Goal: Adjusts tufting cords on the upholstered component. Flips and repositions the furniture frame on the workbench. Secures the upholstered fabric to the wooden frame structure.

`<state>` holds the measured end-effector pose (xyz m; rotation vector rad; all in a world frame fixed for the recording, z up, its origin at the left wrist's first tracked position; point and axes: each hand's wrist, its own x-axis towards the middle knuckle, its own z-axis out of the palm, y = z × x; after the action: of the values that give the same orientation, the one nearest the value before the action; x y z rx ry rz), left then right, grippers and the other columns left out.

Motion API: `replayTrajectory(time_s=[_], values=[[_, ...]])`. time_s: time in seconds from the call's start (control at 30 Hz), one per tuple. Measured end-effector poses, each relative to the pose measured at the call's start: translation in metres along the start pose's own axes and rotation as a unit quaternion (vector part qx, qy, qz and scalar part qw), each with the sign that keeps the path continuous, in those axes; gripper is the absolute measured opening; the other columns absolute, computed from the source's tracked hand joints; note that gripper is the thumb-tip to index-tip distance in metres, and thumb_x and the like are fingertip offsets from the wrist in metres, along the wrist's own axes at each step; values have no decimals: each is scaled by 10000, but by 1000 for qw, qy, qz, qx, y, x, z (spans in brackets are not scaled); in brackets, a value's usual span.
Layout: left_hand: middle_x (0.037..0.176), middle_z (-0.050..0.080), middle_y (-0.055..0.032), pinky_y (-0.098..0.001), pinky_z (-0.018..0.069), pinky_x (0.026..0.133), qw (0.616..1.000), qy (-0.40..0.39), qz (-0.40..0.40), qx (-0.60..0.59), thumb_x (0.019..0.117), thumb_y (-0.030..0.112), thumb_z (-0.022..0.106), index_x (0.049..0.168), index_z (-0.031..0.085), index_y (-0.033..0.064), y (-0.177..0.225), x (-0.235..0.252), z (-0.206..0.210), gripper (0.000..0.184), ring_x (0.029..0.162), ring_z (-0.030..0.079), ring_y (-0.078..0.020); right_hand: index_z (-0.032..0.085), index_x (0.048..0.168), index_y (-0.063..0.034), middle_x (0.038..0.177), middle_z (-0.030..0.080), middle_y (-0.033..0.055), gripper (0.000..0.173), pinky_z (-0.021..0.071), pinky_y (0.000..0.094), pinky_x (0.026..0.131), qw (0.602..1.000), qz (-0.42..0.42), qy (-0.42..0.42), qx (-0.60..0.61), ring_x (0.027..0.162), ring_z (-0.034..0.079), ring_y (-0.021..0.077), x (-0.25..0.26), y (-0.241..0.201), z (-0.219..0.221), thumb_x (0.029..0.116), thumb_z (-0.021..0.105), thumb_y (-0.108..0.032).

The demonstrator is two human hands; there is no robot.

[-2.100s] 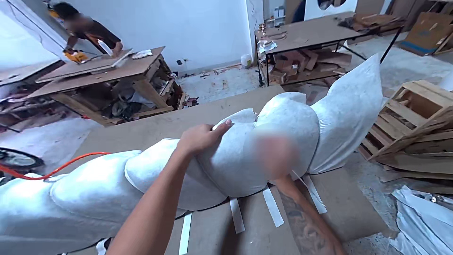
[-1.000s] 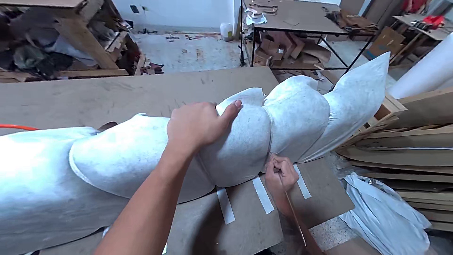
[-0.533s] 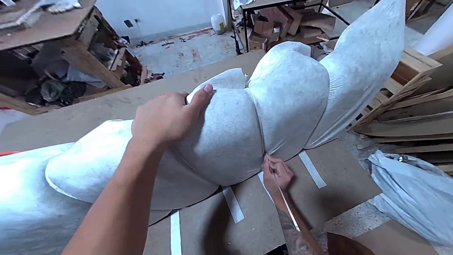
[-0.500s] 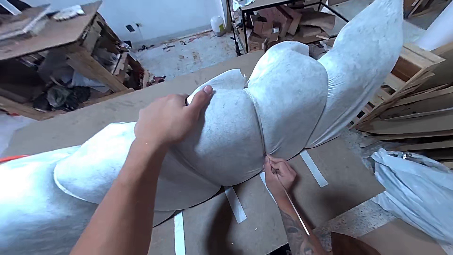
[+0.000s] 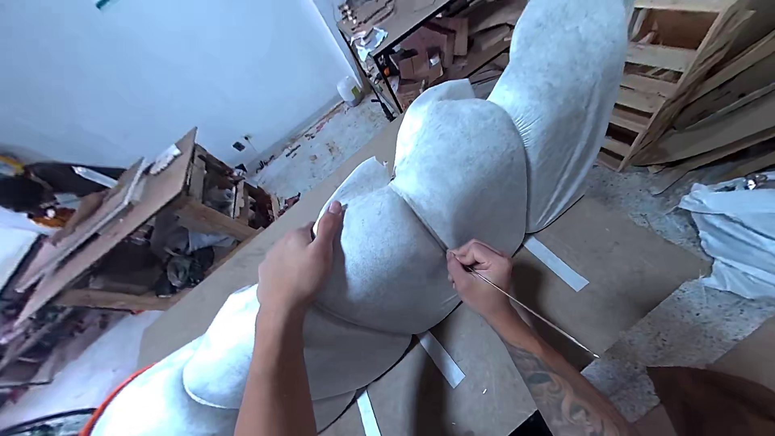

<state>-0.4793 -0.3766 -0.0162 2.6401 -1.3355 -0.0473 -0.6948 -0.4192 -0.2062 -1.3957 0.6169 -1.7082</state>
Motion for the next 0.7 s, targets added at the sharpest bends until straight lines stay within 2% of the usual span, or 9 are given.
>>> replayTrajectory(time_s=[0.07, 0.13, 0.2, 0.27, 0.37, 0.5, 0.57, 0.63, 0.7], values=[[986, 714, -230, -788, 448, 758, 1000, 4, 7, 10, 837, 946, 89, 1107, 730, 166, 1, 2, 0, 1046, 984, 678, -467, 623, 733, -50, 774, 676, 66, 164, 569, 278, 482, 999, -31, 38, -1, 596, 650, 139, 22, -21, 12, 852, 721, 7], [993, 704, -248, -797, 441, 771, 1000, 7, 12, 18, 857, 931, 102, 1089, 723, 136, 1, -4, 2, 1035, 997, 667, -480, 649, 700, -15, 717, 685, 85, 156, 571, 281, 513, 991, -103, 87, -12, 612, 663, 135, 65, -35, 42, 826, 733, 21], [949, 692, -256, -787, 440, 751, 1000, 17, 13, 17, 866, 925, 112, 1033, 710, 98, 3, -9, 4, 1034, 961, 667, -475, 571, 603, -49, 620, 598, 50, 240, 483, 266, 492, 988, -120, 88, -36, 578, 595, 114, 94, -39, 66, 798, 685, 33], [946, 688, -254, -772, 442, 744, 1000, 25, 17, 8, 877, 917, 129, 1039, 710, 91, 4, -8, 4, 1023, 948, 669, -455, 475, 565, -79, 585, 514, 25, 305, 413, 262, 473, 992, -101, 62, -43, 549, 523, 106, 99, -42, 70, 791, 638, 46], [1040, 701, -254, -780, 436, 817, 999, 16, 27, -5, 889, 904, 139, 1134, 722, 115, 3, -2, 4, 1012, 1035, 665, -446, 502, 580, -69, 609, 553, 38, 305, 442, 255, 480, 995, -65, 63, -27, 573, 559, 110, 76, -33, 54, 819, 653, 46], [985, 685, -269, -785, 433, 766, 1000, 14, 16, -11, 861, 930, 125, 1062, 711, 82, 2, 11, 4, 1050, 965, 662, -463, 550, 632, -47, 676, 608, 67, 260, 506, 280, 501, 994, -27, 103, -2, 608, 609, 142, 23, 9, 37, 845, 687, 10], [970, 689, -262, -782, 444, 762, 1000, 9, 3, -14, 847, 941, 123, 1041, 713, 78, 2, 16, 4, 1063, 944, 670, -456, 597, 706, -39, 746, 640, 81, 201, 560, 297, 496, 994, 14, 105, 24, 607, 636, 157, -15, 37, 25, 870, 709, -11], [955, 687, -254, -756, 458, 759, 1000, 8, -5, -29, 864, 926, 150, 1036, 709, 60, 5, 20, 3, 1045, 922, 674, -433, 633, 839, -52, 821, 651, 73, 117, 571, 281, 485, 991, 76, 99, 57, 592, 632, 152, -50, 54, 14, 917, 720, -48], [959, 685, -203, -685, 500, 775, 998, 8, -14, -65, 892, 897, 219, 1049, 696, 60, 6, 25, 5, 977, 905, 676, -348, 653, 903, -55, 783, 693, 82, 77, 578, 297, 462, 977, 137, 129, 97, 549, 652, 172, -68, 69, 14, 927, 726, -49]])
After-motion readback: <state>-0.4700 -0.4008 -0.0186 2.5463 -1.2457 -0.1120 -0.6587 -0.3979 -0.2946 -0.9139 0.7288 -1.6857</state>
